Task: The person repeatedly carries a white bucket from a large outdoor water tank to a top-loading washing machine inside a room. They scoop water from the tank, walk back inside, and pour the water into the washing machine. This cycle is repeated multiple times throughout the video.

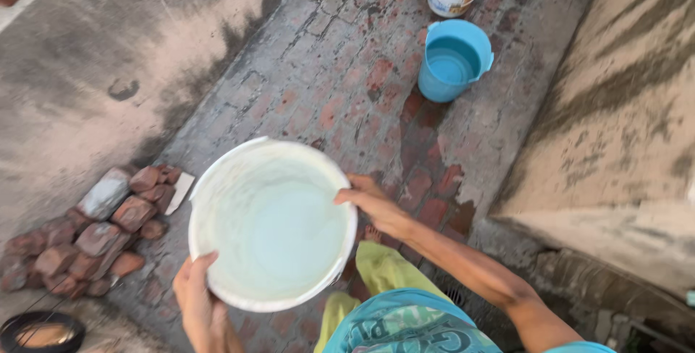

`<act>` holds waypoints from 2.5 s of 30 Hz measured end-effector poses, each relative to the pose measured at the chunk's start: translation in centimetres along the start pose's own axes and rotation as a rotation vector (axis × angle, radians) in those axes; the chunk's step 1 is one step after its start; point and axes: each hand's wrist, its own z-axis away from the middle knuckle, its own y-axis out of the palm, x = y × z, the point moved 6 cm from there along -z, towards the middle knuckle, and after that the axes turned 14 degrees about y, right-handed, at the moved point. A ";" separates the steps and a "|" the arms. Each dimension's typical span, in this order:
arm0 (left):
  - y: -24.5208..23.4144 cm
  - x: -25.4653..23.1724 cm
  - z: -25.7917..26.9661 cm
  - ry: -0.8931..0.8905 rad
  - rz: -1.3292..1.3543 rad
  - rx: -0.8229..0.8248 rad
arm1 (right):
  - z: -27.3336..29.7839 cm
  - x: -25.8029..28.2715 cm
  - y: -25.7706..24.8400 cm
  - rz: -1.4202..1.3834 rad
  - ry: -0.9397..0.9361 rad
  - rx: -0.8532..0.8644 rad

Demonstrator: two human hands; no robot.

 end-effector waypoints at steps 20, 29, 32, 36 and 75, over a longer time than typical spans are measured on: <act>42.1 10.2 -56.9 0.007 -0.017 -0.045 | -53.8 42.1 -19.3 0.024 0.074 -0.111; 76.5 15.0 -78.1 -0.109 -0.206 0.038 | -73.7 63.7 -41.3 -0.095 -0.012 -0.153; 89.2 15.8 -85.5 -0.088 -0.206 0.110 | -80.6 72.8 -48.7 -0.073 -0.073 -0.194; 105.1 19.2 -93.0 -0.094 -0.105 0.141 | -88.3 81.4 -59.5 -0.139 -0.040 -0.246; 282.6 70.3 -128.0 -0.387 -0.193 0.914 | -133.0 157.1 -198.4 -0.458 -0.269 -0.842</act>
